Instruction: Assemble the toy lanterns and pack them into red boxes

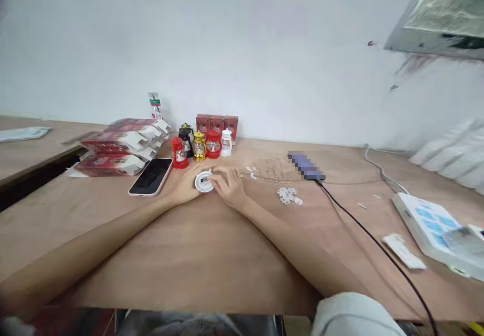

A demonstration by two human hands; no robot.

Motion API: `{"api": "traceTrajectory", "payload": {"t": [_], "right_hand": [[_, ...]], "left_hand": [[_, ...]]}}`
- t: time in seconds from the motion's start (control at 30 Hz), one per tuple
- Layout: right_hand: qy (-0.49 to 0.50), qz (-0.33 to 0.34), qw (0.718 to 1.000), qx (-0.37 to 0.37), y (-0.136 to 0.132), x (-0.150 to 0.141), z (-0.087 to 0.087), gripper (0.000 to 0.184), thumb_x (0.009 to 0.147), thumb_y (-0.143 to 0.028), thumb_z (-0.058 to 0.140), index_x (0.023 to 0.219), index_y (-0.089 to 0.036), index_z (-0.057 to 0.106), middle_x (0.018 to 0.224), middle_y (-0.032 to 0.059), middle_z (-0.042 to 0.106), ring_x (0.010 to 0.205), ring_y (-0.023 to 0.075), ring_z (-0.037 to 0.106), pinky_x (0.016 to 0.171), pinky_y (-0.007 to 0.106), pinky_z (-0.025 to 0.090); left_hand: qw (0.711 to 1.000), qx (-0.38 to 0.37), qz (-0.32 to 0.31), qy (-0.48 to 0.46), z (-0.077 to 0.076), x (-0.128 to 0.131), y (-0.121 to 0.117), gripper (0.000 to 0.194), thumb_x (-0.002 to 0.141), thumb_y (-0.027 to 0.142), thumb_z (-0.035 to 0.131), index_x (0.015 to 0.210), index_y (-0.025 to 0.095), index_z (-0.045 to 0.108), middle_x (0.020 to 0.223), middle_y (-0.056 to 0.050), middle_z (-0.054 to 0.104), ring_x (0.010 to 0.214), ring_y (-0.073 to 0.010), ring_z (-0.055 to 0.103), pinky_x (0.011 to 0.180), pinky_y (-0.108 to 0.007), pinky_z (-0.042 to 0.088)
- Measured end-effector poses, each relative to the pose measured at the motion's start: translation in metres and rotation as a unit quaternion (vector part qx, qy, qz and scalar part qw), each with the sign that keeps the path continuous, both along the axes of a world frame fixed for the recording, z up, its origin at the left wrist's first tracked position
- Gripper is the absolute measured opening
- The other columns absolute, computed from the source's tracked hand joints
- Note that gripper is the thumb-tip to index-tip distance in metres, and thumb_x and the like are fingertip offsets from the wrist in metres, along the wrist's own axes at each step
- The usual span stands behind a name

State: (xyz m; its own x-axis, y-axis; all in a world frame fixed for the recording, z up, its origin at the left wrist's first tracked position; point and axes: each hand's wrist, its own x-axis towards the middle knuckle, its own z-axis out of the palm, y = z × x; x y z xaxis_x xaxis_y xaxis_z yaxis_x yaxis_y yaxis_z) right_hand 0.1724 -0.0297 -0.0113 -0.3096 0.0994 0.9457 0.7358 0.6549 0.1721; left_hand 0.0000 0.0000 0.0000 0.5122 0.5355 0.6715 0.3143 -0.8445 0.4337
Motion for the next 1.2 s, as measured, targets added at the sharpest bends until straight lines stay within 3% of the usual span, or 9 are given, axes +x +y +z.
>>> {"api": "traceTrajectory", "payload": {"t": [0.37, 0.43, 0.53, 0.63, 0.7, 0.87, 1.2], "right_hand": [[0.038, -0.005, 0.997, -0.062, -0.001, -0.002, -0.001, 0.015, 0.091, -0.028, 0.049, 0.086, -0.019, 0.06, 0.098, 0.0098, 0.058, 0.095, 0.0194, 0.056, 0.082, 0.034, 0.046], [0.091, -0.043, 0.989, -0.111, 0.002, 0.003, -0.003, 0.018, 0.093, -0.028, 0.044, 0.089, -0.018, 0.058, 0.099, 0.0104, 0.056, 0.096, 0.0208, 0.054, 0.084, 0.037, 0.045], [0.134, -0.155, 0.956, -0.212, 0.008, 0.013, -0.003, 0.019, 0.091, -0.024, 0.041, 0.091, -0.016, 0.059, 0.104, 0.0135, 0.054, 0.101, 0.025, 0.05, 0.086, 0.042, 0.043], [0.078, -0.251, 0.916, -0.304, 0.012, 0.023, 0.0, 0.017, 0.085, -0.023, 0.05, 0.092, -0.015, 0.063, 0.115, 0.0174, 0.052, 0.107, 0.0312, 0.045, 0.089, 0.047, 0.039], [0.03, -0.28, 0.899, -0.337, 0.012, 0.027, 0.003, 0.018, 0.083, -0.025, 0.054, 0.094, -0.015, 0.065, 0.122, 0.0177, 0.051, 0.111, 0.0337, 0.043, 0.091, 0.048, 0.037], [-0.039, -0.282, 0.889, -0.359, 0.012, 0.026, 0.007, 0.026, 0.089, -0.03, 0.048, 0.099, -0.017, 0.068, 0.131, 0.0147, 0.05, 0.118, 0.0332, 0.038, 0.098, 0.049, 0.03], [-0.037, -0.284, 0.882, -0.373, 0.027, 0.024, 0.004, 0.023, 0.089, -0.024, 0.05, 0.095, -0.016, 0.071, 0.125, 0.0136, 0.055, 0.117, 0.0313, 0.04, 0.096, 0.047, 0.031]], "left_hand": [[1.0, -0.008, -0.005, -0.018, -0.002, -0.002, 0.002, 0.05, 0.071, 0.012, 0.059, 0.12, 0.019, 0.054, 0.121, -0.01, 0.06, 0.112, -0.0232, 0.056, 0.096, -0.04, 0.046], [0.999, -0.013, 0.004, -0.032, -0.004, -0.002, 0.003, 0.054, 0.069, 0.009, 0.057, 0.123, 0.019, 0.053, 0.127, -0.01, 0.057, 0.117, -0.0235, 0.054, 0.1, -0.041, 0.043], [0.999, -0.026, 0.013, -0.042, -0.005, -0.003, 0.005, 0.059, 0.067, 0.006, 0.055, 0.125, 0.019, 0.051, 0.131, -0.011, 0.055, 0.12, -0.0238, 0.053, 0.102, -0.042, 0.042], [0.999, -0.03, 0.011, -0.041, -0.004, -0.004, 0.004, 0.062, 0.066, 0.005, 0.054, 0.126, 0.019, 0.051, 0.131, -0.01, 0.056, 0.12, -0.0242, 0.053, 0.103, -0.042, 0.042], [0.999, -0.031, 0.01, -0.039, -0.004, -0.004, 0.004, 0.064, 0.066, 0.004, 0.054, 0.127, 0.019, 0.05, 0.132, -0.01, 0.055, 0.122, -0.0242, 0.052, 0.104, -0.043, 0.041], [0.999, -0.024, 0.017, -0.034, -0.005, -0.005, 0.004, 0.061, 0.069, 0.006, 0.054, 0.128, 0.018, 0.049, 0.133, -0.011, 0.053, 0.122, -0.023, 0.051, 0.105, -0.043, 0.04], [1.0, -0.015, 0.012, -0.022, -0.004, -0.005, 0.004, 0.062, 0.067, 0.005, 0.057, 0.127, 0.02, 0.051, 0.129, -0.01, 0.057, 0.118, -0.0238, 0.054, 0.101, -0.042, 0.044]]}}
